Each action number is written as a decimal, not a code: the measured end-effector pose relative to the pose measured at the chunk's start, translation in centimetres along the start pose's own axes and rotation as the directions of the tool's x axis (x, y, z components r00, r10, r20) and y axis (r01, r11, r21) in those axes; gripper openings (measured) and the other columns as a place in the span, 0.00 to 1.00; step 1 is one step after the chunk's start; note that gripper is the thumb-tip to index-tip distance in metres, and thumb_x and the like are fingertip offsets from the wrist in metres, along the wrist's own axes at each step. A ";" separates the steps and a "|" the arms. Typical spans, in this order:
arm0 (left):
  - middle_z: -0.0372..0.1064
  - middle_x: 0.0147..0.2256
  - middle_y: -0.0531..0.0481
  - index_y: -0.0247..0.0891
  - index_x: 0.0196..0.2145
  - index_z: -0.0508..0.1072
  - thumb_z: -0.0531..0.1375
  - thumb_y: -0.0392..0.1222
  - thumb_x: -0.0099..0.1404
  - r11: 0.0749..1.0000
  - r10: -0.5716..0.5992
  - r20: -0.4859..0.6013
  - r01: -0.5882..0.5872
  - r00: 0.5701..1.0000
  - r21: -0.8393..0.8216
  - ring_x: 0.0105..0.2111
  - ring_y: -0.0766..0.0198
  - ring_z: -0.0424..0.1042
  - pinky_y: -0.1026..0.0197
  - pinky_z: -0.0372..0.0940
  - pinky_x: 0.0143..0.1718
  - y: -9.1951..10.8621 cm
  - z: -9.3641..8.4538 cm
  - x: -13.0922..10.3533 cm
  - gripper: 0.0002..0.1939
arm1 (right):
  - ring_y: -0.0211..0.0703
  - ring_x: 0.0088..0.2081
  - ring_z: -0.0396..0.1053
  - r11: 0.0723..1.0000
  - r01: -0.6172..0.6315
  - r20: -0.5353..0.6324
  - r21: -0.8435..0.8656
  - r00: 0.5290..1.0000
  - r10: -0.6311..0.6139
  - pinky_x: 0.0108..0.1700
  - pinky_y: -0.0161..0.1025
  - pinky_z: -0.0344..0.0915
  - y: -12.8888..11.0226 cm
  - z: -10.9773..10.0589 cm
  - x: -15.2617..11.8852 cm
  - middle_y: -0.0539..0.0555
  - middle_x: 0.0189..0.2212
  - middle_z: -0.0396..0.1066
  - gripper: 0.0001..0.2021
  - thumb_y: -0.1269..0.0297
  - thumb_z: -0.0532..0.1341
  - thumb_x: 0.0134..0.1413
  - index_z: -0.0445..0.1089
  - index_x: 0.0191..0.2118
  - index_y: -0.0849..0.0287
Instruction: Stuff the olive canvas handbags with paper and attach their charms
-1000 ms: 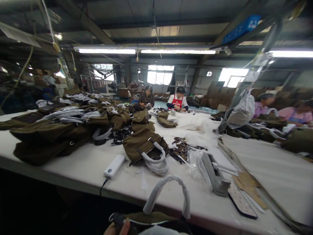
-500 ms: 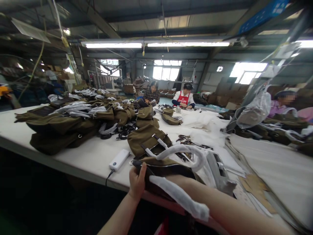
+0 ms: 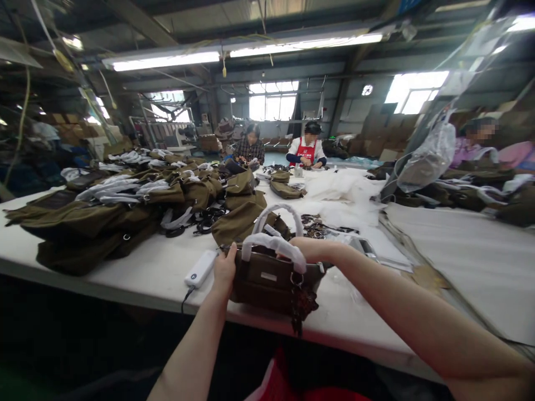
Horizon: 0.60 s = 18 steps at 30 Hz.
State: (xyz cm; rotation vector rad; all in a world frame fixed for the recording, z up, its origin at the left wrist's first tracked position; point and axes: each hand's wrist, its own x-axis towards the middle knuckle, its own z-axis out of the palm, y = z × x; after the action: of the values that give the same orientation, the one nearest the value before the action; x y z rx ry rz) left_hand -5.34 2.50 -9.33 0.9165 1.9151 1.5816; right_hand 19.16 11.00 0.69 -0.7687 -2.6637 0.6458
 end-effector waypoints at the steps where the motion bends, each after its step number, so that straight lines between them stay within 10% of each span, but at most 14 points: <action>1: 0.78 0.34 0.37 0.31 0.33 0.77 0.57 0.62 0.61 0.998 -0.056 -0.024 0.055 0.998 -0.010 0.38 0.49 0.76 0.54 0.68 0.41 -0.1 0.3 0.5 0.27 | 0.40 0.25 0.71 1.000 -0.031 0.032 -0.002 0.999 0.031 0.30 0.33 0.66 0.5 -1.1 -0.5 0.48 0.23 0.77 0.15 0.57 0.59 0.57 0.80 0.27 0.57; 8: 0.77 0.33 0.36 0.31 0.34 0.77 0.62 0.57 0.59 0.996 -0.052 -0.025 0.054 0.998 0.070 0.39 0.48 0.76 0.51 0.68 0.44 -0.8 1.1 1.4 0.22 | 0.50 0.42 0.73 0.983 -0.170 -0.002 -0.074 0.985 0.171 0.44 0.40 0.65 2.0 -0.9 -5.5 0.56 0.41 0.78 0.17 0.54 0.57 0.61 0.78 0.43 0.58; 12: 0.73 0.48 0.38 0.33 0.49 0.72 0.61 0.51 0.61 0.944 0.325 -0.127 -0.313 0.937 0.108 0.49 0.54 0.72 0.55 0.63 0.54 4.2 0.8 1.2 0.23 | 0.52 0.41 0.70 0.979 -0.155 -0.150 -0.133 0.979 0.134 0.47 0.45 0.62 1.7 1.9 -7.1 0.58 0.37 0.76 0.13 0.54 0.64 0.53 0.76 0.37 0.59; 15: 0.77 0.41 0.43 0.36 0.39 0.78 0.54 0.48 0.67 0.784 0.576 0.210 -0.607 0.790 0.130 0.43 0.57 0.74 0.57 0.64 0.51 9.8 1.6 1.2 0.17 | 0.47 0.36 0.69 0.984 -0.083 -0.323 -0.155 0.946 0.029 0.50 0.47 0.60 0.9 3.5 -7.9 0.54 0.30 0.74 0.11 0.54 0.65 0.53 0.73 0.31 0.57; 18: 0.77 0.28 0.46 0.35 0.26 0.79 0.62 0.48 0.59 0.846 0.316 0.666 -0.518 0.675 0.124 0.34 0.56 0.76 0.57 0.68 0.43 13.8 4.1 1.0 0.13 | 0.46 0.35 0.68 0.986 0.015 -0.465 -0.165 0.881 -0.091 0.51 0.48 0.60 0.1 4.6 -8.7 0.53 0.28 0.73 0.12 0.53 0.65 0.53 0.69 0.27 0.56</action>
State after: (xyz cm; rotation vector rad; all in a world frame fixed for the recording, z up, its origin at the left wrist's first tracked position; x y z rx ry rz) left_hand -0.44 7.32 3.37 1.8721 1.5205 0.9743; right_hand 24.43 4.65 -4.65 -0.7730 -2.2871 0.1954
